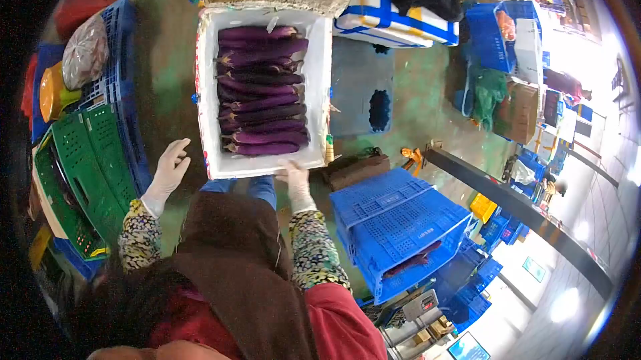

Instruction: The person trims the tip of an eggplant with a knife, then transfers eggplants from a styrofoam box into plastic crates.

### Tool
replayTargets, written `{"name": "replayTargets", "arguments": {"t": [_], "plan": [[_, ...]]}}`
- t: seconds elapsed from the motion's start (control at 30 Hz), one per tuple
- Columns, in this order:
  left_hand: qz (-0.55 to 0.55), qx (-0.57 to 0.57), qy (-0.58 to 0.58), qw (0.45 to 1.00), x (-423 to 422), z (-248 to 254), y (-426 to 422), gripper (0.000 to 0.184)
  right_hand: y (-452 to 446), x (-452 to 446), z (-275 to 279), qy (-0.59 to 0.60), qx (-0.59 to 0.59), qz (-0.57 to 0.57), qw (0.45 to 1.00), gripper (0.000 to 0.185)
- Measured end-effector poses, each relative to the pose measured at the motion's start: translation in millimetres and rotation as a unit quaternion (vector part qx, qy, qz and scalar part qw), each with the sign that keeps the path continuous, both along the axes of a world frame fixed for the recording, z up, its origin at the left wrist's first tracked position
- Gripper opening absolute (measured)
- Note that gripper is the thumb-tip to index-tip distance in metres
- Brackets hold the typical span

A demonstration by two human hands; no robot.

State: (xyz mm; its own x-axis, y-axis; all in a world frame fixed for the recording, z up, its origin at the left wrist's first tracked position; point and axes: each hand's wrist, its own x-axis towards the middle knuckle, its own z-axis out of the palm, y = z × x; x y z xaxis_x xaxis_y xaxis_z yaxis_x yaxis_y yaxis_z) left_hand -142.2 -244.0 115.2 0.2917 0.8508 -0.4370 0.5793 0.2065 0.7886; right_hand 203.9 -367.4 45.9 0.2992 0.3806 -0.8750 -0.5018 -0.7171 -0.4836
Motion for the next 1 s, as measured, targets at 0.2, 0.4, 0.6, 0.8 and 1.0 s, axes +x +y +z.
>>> {"name": "replayTargets", "arguments": {"t": [0.2,0.4,0.6,0.8,1.0], "plan": [[-0.082,0.138,0.014,0.987,98,-157,92,0.045,-2,-70,-22,0.175,0.012,0.067,0.982,0.027],[-0.266,0.270,0.344,0.859,174,-302,209,0.075,-51,-54,-56,0.227,0.000,0.097,0.969,0.034],[-0.232,0.137,0.218,0.938,187,-322,210,0.075,-55,-5,-66,0.181,0.025,0.035,0.982,0.035],[0.168,-0.362,-0.284,0.872,181,-207,90,0.070,-11,7,-91,0.113,0.149,0.055,0.981,0.031],[0.211,-0.439,-0.424,0.764,141,-171,-36,0.068,99,15,-80,0.324,0.333,-0.124,0.876,0.072]]}}
